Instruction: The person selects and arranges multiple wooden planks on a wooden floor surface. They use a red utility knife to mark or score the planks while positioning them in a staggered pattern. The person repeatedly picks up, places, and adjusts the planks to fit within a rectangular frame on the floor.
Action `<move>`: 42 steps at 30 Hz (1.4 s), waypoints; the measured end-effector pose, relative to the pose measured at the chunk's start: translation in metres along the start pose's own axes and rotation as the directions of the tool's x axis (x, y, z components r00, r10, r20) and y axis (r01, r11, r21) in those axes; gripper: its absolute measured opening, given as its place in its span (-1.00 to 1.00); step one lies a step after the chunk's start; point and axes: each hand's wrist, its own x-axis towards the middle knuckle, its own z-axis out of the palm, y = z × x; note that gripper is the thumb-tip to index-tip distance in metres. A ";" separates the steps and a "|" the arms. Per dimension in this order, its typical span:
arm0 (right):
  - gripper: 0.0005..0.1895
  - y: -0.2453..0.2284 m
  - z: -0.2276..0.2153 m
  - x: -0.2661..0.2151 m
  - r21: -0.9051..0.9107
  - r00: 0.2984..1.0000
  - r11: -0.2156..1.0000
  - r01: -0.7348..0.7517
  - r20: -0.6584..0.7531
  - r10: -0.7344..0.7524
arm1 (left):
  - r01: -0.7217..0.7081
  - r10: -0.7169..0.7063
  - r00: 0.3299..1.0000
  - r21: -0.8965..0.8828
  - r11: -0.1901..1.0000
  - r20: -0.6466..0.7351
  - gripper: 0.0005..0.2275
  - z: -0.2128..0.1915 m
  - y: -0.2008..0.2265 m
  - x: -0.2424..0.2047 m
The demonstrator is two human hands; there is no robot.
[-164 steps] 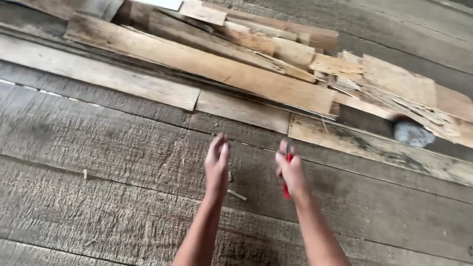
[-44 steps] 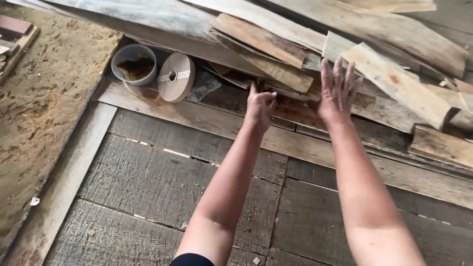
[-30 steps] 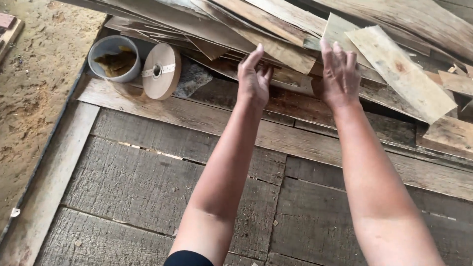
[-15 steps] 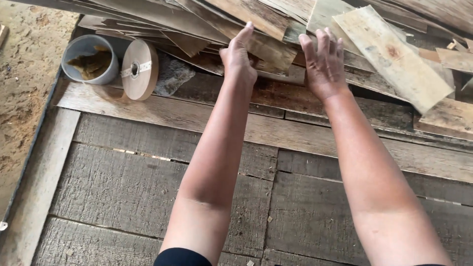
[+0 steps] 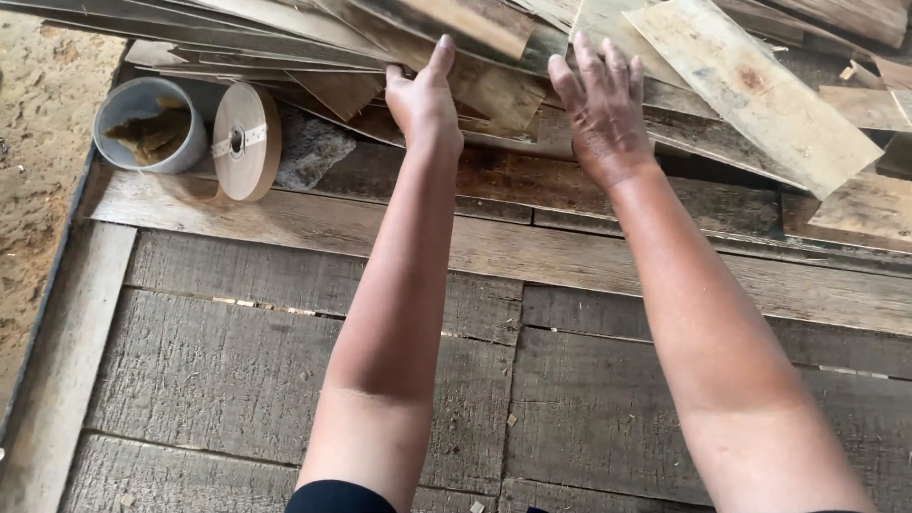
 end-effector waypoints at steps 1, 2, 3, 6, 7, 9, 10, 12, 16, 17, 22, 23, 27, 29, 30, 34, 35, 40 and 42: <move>-0.20 0.002 -0.001 0.002 -0.005 1.000 1.000 -0.001 -0.014 0.001 | -0.034 0.034 0.999 -0.009 0.999 0.011 0.15 0.003 0.001 0.001; -0.20 0.000 -0.001 0.003 -0.005 1.000 1.000 -0.002 -0.017 0.002 | -0.036 0.036 0.999 -0.008 0.999 0.013 0.15 0.003 0.021 -0.017; -0.19 0.000 -0.002 0.003 0.009 1.000 1.000 -0.005 -0.002 0.005 | 0.099 -0.099 0.995 -0.002 0.995 0.020 0.27 0.003 0.041 -0.035; -0.11 -0.003 -0.001 0.001 0.018 0.999 1.000 -0.013 0.043 0.012 | 0.211 -0.211 0.977 -0.002 0.977 0.032 0.30 0.004 0.054 -0.041; -0.04 -0.005 0.001 0.000 0.013 0.997 1.000 -0.019 0.074 0.018 | 0.189 -0.189 0.981 -0.009 0.982 0.039 0.20 0.003 0.051 -0.035; -0.10 -0.006 0.005 -0.001 0.013 0.999 1.000 -0.009 0.036 0.008 | 0.157 -0.157 0.988 0.034 0.987 0.008 0.02 0.002 0.031 -0.004; -0.16 -0.006 0.007 -0.001 0.011 1.000 1.000 0.001 -0.002 -0.001 | 0.127 -0.125 0.992 0.076 0.989 -0.019 -0.15 0.003 0.021 0.011; -0.16 -0.010 0.007 -0.006 0.022 1.000 1.000 -0.013 -0.021 0.014 | 0.142 -0.141 0.990 0.038 0.989 -0.030 -0.15 0.000 0.018 0.010; -0.20 -0.008 0.019 -0.008 -0.032 0.993 0.999 -0.026 -0.120 0.022 | 0.206 -0.207 0.978 -0.017 0.978 -0.029 -0.07 -0.006 0.040 -0.022; -0.20 -0.006 0.019 -0.007 -0.037 0.992 0.999 -0.025 -0.124 0.020 | 0.204 -0.204 0.979 -0.020 0.979 -0.024 -0.07 -0.006 0.036 -0.016; -0.26 -0.010 0.019 -0.004 -0.097 0.982 0.995 -0.005 -0.190 -0.013 | 0.110 -0.100 0.993 -0.201 0.973 0.059 -0.68 -0.017 0.013 0.013; -0.26 -0.013 0.012 -0.006 -0.096 0.983 0.995 -0.010 -0.184 -0.008 | 0.116 -0.106 0.993 -0.196 0.974 0.058 -0.68 -0.018 0.011 0.016; 0.08 -0.014 -0.004 -0.007 -0.091 0.990 0.986 -0.139 0.002 0.140 | 0.120 -0.102 0.990 -0.215 0.969 0.095 -0.68 -0.021 0.011 0.027; 0.26 -0.005 0.000 -0.008 -0.089 0.975 0.977 -0.194 0.089 0.201 | 0.146 -0.125 0.987 -0.259 0.955 0.096 -0.74 -0.020 0.012 0.027; 0.24 0.000 0.005 -0.010 -0.079 0.985 0.984 -0.159 0.059 0.164 | 0.142 -0.115 0.987 -0.260 0.955 0.115 -0.69 -0.021 0.013 0.027; 0.22 0.004 0.000 -0.008 -0.090 0.989 0.987 -0.133 0.055 0.138 | 0.108 -0.079 0.988 -0.225 0.968 0.132 -0.68 -0.019 0.022 0.023; 0.22 0.003 -0.003 -0.006 -0.089 0.989 0.987 -0.135 0.054 0.140 | 0.107 -0.079 0.988 -0.224 0.969 0.133 -0.68 -0.019 0.026 0.025; 0.24 -0.019 -0.037 0.001 -0.154 0.998 0.988 0.028 0.067 -0.018 | 0.034 -0.016 0.998 -0.281 0.959 0.067 -0.64 -0.021 0.065 0.007; 0.23 -0.036 -0.054 -0.009 -0.232 0.999 0.973 -0.021 0.024 0.027 | -0.001 0.012 0.999 -0.260 0.966 0.040 -0.59 -0.024 0.081 -0.001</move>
